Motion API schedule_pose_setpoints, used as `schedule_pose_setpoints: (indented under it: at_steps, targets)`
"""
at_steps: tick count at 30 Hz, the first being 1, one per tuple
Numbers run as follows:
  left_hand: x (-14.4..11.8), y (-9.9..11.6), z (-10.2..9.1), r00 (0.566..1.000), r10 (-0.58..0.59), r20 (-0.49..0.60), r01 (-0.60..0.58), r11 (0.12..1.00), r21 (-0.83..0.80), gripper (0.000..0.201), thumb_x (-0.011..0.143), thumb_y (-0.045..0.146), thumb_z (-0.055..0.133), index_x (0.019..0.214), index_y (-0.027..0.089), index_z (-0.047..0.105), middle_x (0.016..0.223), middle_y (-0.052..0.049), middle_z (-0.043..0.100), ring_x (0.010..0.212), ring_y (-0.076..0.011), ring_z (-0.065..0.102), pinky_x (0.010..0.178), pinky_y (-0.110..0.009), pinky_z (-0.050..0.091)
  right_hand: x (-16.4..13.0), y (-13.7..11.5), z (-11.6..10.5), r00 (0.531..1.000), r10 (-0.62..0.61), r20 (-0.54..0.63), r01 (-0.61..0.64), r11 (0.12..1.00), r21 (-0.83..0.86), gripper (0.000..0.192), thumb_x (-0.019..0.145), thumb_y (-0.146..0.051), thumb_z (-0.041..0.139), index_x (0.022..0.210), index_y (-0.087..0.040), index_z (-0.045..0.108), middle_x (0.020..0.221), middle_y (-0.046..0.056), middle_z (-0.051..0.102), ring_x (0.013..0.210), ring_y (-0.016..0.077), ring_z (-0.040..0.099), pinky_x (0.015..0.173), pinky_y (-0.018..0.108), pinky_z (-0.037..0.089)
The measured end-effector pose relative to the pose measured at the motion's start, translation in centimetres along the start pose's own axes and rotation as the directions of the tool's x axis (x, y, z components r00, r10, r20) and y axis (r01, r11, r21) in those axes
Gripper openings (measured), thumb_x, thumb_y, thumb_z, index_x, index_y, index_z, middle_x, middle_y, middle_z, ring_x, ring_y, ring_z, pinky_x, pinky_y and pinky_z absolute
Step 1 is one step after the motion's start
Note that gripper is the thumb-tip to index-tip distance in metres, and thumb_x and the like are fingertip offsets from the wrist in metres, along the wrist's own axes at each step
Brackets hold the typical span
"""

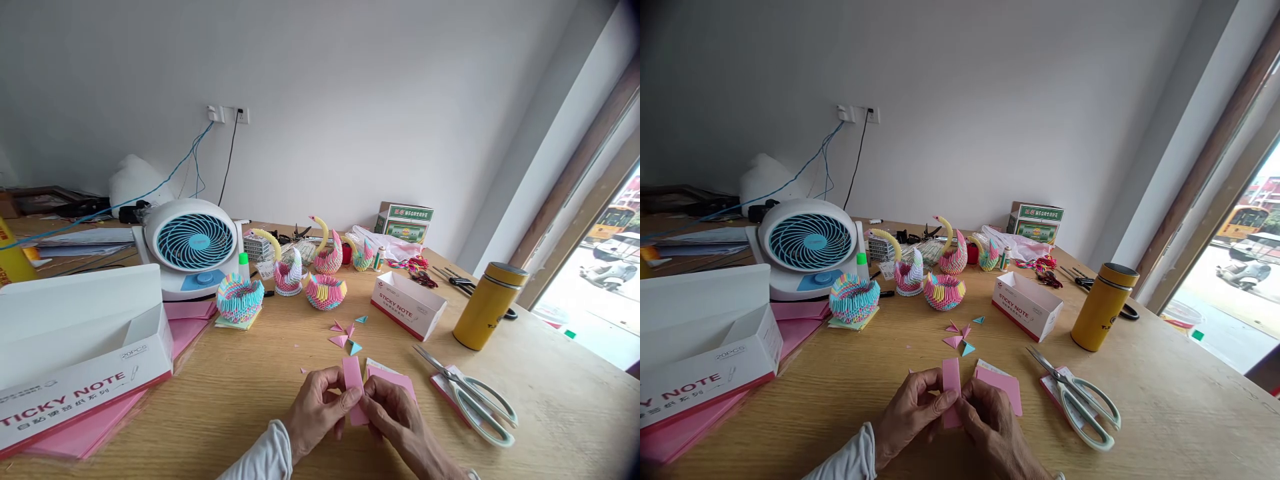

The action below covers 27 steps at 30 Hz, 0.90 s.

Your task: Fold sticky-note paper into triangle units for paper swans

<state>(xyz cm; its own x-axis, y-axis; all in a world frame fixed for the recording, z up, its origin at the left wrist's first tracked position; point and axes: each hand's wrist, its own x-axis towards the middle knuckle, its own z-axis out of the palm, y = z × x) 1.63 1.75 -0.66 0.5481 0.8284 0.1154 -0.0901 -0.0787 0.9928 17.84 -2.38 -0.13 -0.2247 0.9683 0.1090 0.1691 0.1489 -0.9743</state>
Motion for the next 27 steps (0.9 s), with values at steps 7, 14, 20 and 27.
schedule_pose_setpoints:
  at_steps: [7, 14, 20, 27]
  targets:
    - [0.1, 0.0, -0.1, 0.999, 0.029, -0.041, -0.026, 0.997, 0.072, 0.037, 0.080, 0.050, 0.063, 0.072, 0.013, 0.059, 0.062, 0.002, 0.056, 0.036, -0.0048, 0.045, 0.035, -0.016, 0.031, 0.2, -0.2, 0.3, 0.999, 0.012, -0.038, -0.009, 0.997, 0.081, 0.045, 0.083, -0.061, 0.056, 0.077, -0.017, 0.052, 0.059, -0.004, 0.048, 0.047, 0.0086, 0.040, 0.044, 0.021, 0.032]
    - [-0.1, -0.4, 0.0, 1.000, -0.015, 0.019, 0.014, 0.997, 0.079, 0.032, 0.079, 0.045, 0.066, 0.073, 0.014, 0.060, 0.069, -0.001, 0.062, 0.039, -0.0065, 0.049, 0.036, -0.017, 0.034, 0.4, 1.0, 0.1, 0.995, -0.008, -0.102, 0.019, 0.994, 0.111, 0.042, 0.083, -0.058, 0.059, 0.075, -0.018, 0.052, 0.059, -0.003, 0.051, 0.045, 0.0083, 0.043, 0.041, 0.020, 0.032]
    - [0.0, -0.4, 0.0, 1.000, 0.004, -0.025, -0.003, 1.000, 0.031, 0.029, 0.081, 0.042, 0.064, 0.075, 0.014, 0.057, 0.064, 0.000, 0.061, 0.036, -0.0055, 0.049, 0.035, -0.016, 0.033, 0.7, 1.4, -0.2, 0.994, -0.024, -0.106, 0.033, 0.995, 0.091, 0.040, 0.084, -0.056, 0.059, 0.077, -0.017, 0.054, 0.060, -0.002, 0.053, 0.046, 0.0081, 0.044, 0.041, 0.019, 0.034]
    - [-0.1, 0.5, 0.5, 0.996, 0.007, -0.086, -0.007, 1.000, -0.002, 0.033, 0.080, 0.047, 0.062, 0.078, 0.015, 0.054, 0.062, -0.001, 0.062, 0.039, -0.0078, 0.052, 0.034, -0.016, 0.033, 0.8, 0.9, 0.0, 0.996, 0.014, -0.092, 0.002, 0.987, 0.163, 0.045, 0.078, -0.061, 0.063, 0.082, -0.017, 0.056, 0.062, 0.000, 0.058, 0.047, 0.0104, 0.049, 0.041, 0.021, 0.039]
